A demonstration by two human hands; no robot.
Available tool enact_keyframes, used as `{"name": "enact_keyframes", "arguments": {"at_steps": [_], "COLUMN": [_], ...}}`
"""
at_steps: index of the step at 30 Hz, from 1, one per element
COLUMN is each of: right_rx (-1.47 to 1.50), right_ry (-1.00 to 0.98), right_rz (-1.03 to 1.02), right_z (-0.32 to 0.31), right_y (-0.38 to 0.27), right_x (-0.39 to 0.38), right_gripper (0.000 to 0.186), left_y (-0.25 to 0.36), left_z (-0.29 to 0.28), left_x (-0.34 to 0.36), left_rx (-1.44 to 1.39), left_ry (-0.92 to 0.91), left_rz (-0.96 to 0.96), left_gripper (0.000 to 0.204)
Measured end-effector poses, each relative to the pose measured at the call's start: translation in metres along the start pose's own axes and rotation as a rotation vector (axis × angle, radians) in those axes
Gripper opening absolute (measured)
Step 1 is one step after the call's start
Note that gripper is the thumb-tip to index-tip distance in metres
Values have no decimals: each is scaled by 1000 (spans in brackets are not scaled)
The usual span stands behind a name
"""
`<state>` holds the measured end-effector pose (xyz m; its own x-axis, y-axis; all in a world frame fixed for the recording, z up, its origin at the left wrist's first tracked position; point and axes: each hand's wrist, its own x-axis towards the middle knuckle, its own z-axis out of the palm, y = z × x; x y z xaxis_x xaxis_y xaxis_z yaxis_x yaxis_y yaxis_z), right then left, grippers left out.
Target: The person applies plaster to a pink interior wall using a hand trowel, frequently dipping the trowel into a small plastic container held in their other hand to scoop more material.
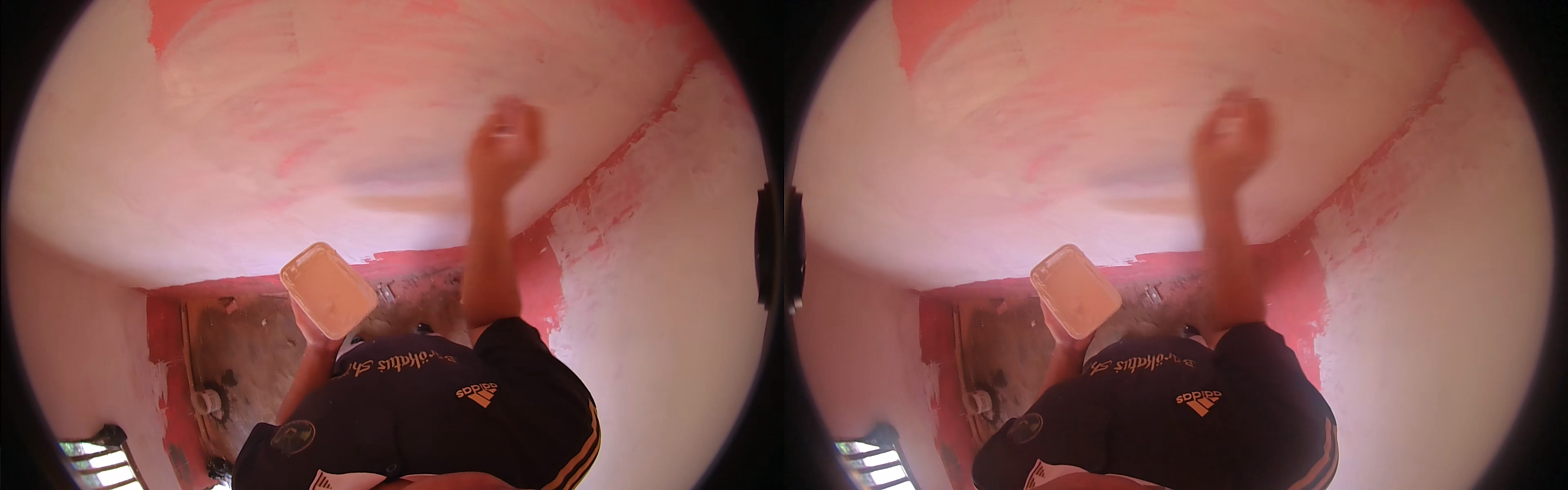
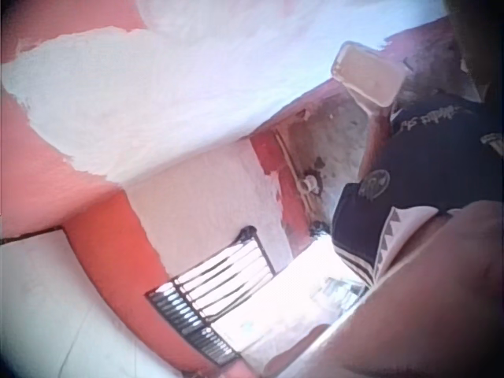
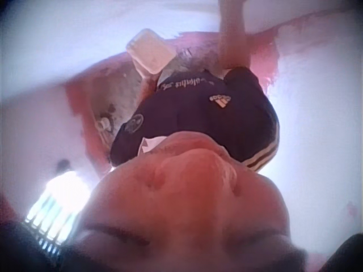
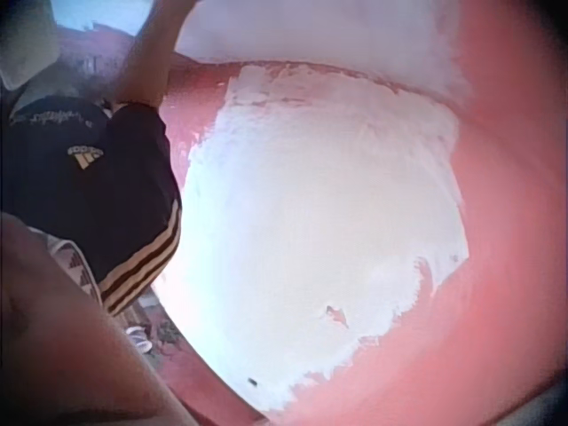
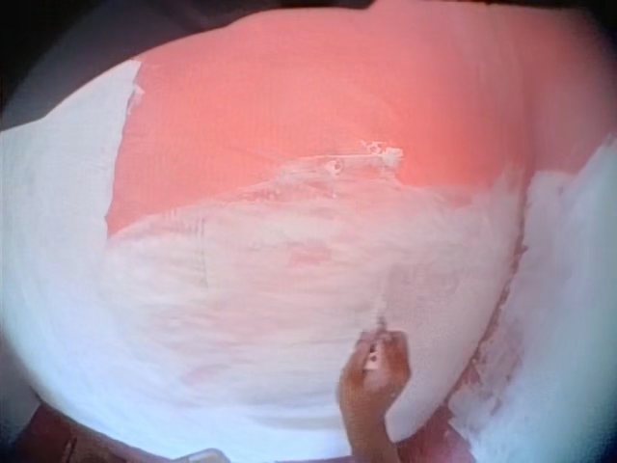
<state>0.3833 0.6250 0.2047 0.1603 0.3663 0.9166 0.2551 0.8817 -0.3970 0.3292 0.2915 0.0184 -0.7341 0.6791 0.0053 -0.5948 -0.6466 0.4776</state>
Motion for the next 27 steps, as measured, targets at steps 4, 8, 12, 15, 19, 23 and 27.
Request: {"name": "enact_keyframes", "arguments": {"at_steps": [4,8,12,15,19,23,27], "right_rx": [228,529,256,-219,-259,202,404], "right_ry": [-301,-382,18,309,64,-200,-189], "right_rz": [-109,-134,145,374,-104,-306,-380], "right_z": [74,84,60,53,140,187,173], "right_y": [-189,-254,-215,-197,-293,-468,-451], "right_x": [-105,-124,-76,-34,-127,-222,-233], "right_gripper": [42,24,8,16,24,48,34], "left_y": [66,140,220,274,319,346,379], "left_z": [-48,-89,-133,-160,-186,-205,-218], "left_x": [11,7,-5,-8,-33,-36,-37], "left_rx": [-14,-51,-29,-9,-11,-45,-122], "left_ry": [67,6,-37,-63,-17,76,67], "left_rz": [-17,-56,-40,-65,-64,-18,-23], "left_gripper": [61,62,63,64,61,60,58]}}
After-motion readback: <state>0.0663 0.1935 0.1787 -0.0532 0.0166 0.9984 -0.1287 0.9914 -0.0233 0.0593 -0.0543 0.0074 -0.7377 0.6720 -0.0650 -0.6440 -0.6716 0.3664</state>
